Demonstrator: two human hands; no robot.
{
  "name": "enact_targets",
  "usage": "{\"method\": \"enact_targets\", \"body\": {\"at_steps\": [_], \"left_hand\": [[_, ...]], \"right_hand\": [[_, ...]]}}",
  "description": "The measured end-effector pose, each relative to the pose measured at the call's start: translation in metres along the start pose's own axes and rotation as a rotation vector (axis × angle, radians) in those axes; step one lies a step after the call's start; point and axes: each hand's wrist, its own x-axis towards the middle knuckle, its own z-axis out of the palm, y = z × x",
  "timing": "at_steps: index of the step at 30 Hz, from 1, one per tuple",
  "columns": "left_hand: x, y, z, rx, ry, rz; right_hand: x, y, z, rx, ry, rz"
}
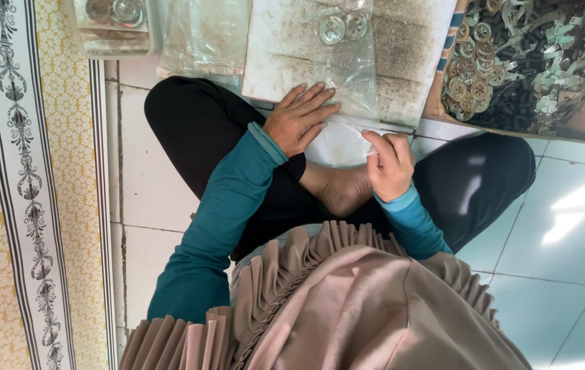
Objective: The person sorts through small metal and fabric decorative items, picking them from a cardboard box, placing them onto a white board to arrange them, and occasionally placing items into plastic bags.
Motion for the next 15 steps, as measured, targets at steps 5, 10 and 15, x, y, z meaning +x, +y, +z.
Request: {"method": "enact_targets", "body": {"at_steps": [5, 10, 15], "left_hand": [[-0.002, -0.002, 0.003, 0.045, 0.007, 0.018], [0.001, 0.004, 0.003, 0.110, 0.007, 0.020], [0.003, 0.006, 0.010, 0.240, 0.086, 0.054]], "right_hand": [[0.011, -0.025, -0.016, 0.054, -0.034, 0.067], [0.008, -0.028, -0.018, 0.084, -0.006, 0.212], [0.002, -0.022, -0.013, 0.148, 0.045, 0.211]]}}
